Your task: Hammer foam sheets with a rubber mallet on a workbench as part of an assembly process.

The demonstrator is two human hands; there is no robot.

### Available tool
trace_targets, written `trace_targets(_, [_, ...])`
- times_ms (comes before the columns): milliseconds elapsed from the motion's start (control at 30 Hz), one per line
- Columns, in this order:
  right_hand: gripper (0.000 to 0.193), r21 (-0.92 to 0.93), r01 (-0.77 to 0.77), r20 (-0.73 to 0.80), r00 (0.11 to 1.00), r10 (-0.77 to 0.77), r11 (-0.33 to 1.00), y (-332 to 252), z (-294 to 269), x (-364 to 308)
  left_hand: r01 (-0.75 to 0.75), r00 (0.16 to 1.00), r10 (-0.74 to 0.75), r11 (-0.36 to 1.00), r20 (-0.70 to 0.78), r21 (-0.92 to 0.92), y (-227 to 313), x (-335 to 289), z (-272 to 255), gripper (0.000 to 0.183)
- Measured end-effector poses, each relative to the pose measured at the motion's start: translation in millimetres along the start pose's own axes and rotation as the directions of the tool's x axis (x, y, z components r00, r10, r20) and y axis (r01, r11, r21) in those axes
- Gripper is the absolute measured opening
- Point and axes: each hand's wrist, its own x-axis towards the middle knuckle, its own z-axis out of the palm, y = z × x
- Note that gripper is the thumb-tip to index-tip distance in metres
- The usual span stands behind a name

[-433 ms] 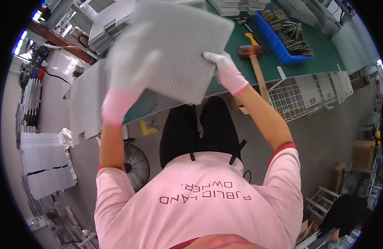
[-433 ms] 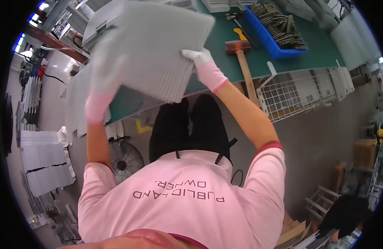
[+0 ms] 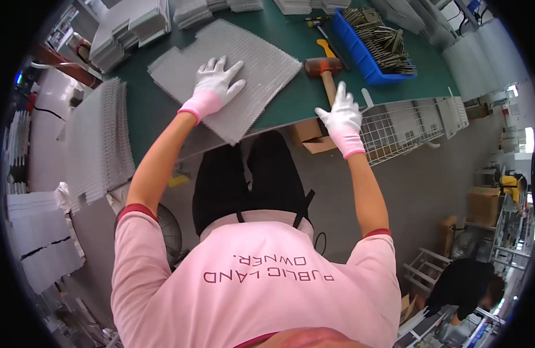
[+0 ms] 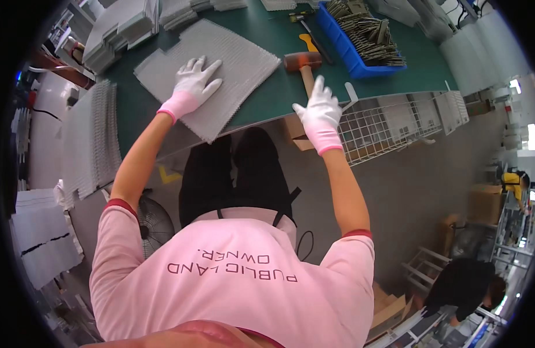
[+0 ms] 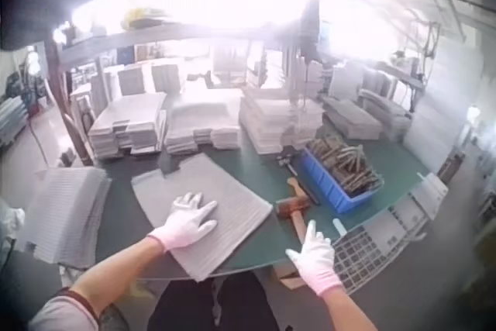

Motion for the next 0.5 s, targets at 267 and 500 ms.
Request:
trace_targets(267, [0.068,0.315,0.178,-0.195,0.973,-0.12,0.932,43,-11,0,0.028,0.998,-0.029,1.0,-0.063,-0.004,2,-1,5,0.059])
trace_targets(500, [0.069,0.282,0.095,0.385,0.9,-0.204,0.955,32,-40,13,0.032,0.999,-0.033,0.999,-0.042,-0.025,3,-1,4,0.058])
